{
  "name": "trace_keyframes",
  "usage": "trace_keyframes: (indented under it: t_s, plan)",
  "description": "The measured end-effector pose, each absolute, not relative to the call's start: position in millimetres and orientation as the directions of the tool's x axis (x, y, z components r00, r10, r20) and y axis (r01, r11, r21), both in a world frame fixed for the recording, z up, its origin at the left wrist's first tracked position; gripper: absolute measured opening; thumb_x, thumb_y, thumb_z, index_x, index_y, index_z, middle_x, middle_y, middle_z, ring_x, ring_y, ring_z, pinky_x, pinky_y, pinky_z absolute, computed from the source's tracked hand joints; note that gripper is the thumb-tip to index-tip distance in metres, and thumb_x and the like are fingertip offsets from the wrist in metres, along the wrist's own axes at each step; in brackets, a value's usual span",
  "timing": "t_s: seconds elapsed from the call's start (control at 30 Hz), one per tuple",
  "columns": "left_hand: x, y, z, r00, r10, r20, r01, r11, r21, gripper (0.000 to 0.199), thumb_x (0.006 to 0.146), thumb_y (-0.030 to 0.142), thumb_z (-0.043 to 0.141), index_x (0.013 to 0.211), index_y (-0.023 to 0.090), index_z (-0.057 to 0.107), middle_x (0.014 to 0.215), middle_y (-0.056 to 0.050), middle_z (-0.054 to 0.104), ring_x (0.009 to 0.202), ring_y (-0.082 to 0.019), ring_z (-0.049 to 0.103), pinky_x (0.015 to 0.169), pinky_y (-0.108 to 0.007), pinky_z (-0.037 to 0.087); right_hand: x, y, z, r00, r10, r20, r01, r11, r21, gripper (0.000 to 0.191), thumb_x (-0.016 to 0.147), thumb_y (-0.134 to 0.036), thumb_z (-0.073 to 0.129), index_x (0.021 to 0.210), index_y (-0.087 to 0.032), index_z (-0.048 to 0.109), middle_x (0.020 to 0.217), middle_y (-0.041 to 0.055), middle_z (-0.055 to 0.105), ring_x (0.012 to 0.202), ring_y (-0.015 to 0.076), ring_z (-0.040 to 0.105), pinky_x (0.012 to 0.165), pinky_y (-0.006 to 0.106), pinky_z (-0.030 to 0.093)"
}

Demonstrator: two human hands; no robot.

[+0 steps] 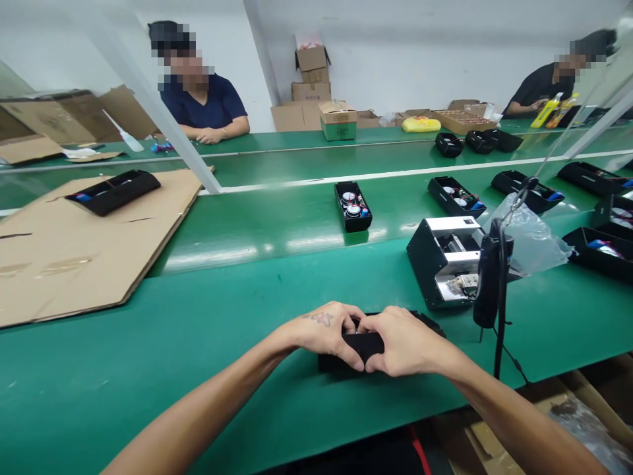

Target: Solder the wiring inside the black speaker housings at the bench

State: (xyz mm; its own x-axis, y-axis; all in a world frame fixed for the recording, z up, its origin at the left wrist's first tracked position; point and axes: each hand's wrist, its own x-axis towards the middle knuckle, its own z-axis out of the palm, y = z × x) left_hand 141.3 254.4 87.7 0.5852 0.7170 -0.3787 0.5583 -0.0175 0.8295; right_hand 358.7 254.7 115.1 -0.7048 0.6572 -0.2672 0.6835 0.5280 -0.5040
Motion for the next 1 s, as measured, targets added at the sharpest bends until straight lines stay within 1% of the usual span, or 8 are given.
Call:
trace_keyframes:
  t_s: [0.2,0.37,0.57,0.7,0.77,0.83,0.9,1.0]
  plan:
    - [140.6,251.1,82.0,0.603,0.735,-0.31,0.495,-0.04,0.868,0.047,0.059,0.053,0.098,0.052,0.018,0.067,0.118,0.001,0.074,0.075,-0.013,0.058,0.061,-0.028,0.039,356.0,252.8,115.1,-0.71,0.631,-0.312,0.685,0.515,-0.516,0.028,0.075,-0.027,0.085,0.102,-0.02,0.082,0.071,0.0025,0.072,0.074,0.0262,0.069,0.061,0.03,0.035]
    - [141.2,247.2,82.5,0.632,0.727,-0.268,0.485,-0.1,0.869,0.049,0.065,0.06,0.096,0.057,0.018,0.07,0.119,0.0,0.072,0.079,-0.014,0.061,0.063,-0.029,0.04,358.8,246.5,105.4,-0.709,0.647,-0.281,0.683,0.531,-0.501,0.048,0.076,-0.028,0.085,0.124,-0.028,0.083,0.09,0.009,0.079,0.091,0.0342,0.071,0.069,0.033,0.041]
    - [139.0,249.5,81.3,0.624,0.73,-0.279,0.525,-0.127,0.842,0.051,0.065,0.062,0.095,0.057,0.019,0.069,0.118,0.002,0.071,0.084,-0.016,0.065,0.068,-0.03,0.044,356.5,242.5,106.9,-0.746,0.62,-0.244,0.649,0.592,-0.478,0.042,0.078,-0.024,0.084,0.119,-0.021,0.081,0.078,0.0068,0.076,0.08,0.0315,0.07,0.079,0.039,0.049]
    - [138.6,228.5,71.4,0.582,0.793,-0.179,0.597,-0.267,0.757,0.037,0.065,0.05,0.101,0.07,0.023,0.075,0.13,0.002,0.072,0.119,-0.028,0.07,0.097,-0.037,0.054,378.2,234.9,107.0,-0.756,0.652,0.065,0.463,0.602,-0.65,0.041,0.079,-0.021,0.086,0.118,-0.02,0.074,0.104,0.0091,0.079,0.098,0.0309,0.072,0.091,0.044,0.054]
    - [139.3,208.7,59.7,0.589,0.805,-0.073,0.626,-0.397,0.671,0.033,0.066,0.044,0.103,0.079,0.026,0.079,0.133,0.003,0.073,0.142,-0.036,0.058,0.119,-0.049,0.045,400.8,235.8,99.1,-0.551,0.755,0.356,0.385,0.609,-0.694,0.039,0.088,-0.023,0.08,0.125,-0.022,0.069,0.122,0.0109,0.075,0.113,0.0304,0.07,0.099,0.045,0.056]
    - [140.7,187.9,44.5,0.625,0.779,0.044,0.633,-0.539,0.555,0.029,0.072,0.047,0.1,0.078,0.029,0.078,0.133,0.005,0.074,0.152,-0.039,0.048,0.128,-0.057,0.034,427.3,242.1,86.0,-0.194,0.793,0.577,0.485,0.589,-0.646,0.039,0.098,-0.025,0.071,0.136,-0.023,0.063,0.134,0.0139,0.069,0.124,0.0314,0.066,0.105,0.048,0.056]
    - [143.0,170.4,29.8,0.652,0.731,0.201,0.619,-0.667,0.414,0.03,0.074,0.051,0.097,0.08,0.03,0.077,0.133,0.006,0.075,0.157,-0.037,0.042,0.135,-0.055,0.022,453.5,253.3,70.9,0.081,0.7,0.71,0.667,0.491,-0.56,0.046,0.102,-0.029,0.069,0.146,-0.022,0.059,0.144,0.0186,0.062,0.136,0.0363,0.06,0.111,0.056,0.054]
    - [146.7,155.0,18.3,0.679,0.637,0.364,0.607,-0.767,0.21,0.036,0.068,0.052,0.098,0.078,0.028,0.074,0.134,0.006,0.074,0.163,-0.036,0.027,0.139,-0.049,0.003,484.8,273.9,53.0,0.221,0.598,0.77,0.799,0.342,-0.495,0.07,0.101,-0.041,0.073,0.16,-0.016,0.047,0.164,0.0266,0.045,0.153,0.045,0.044,0.121,0.068,0.044]
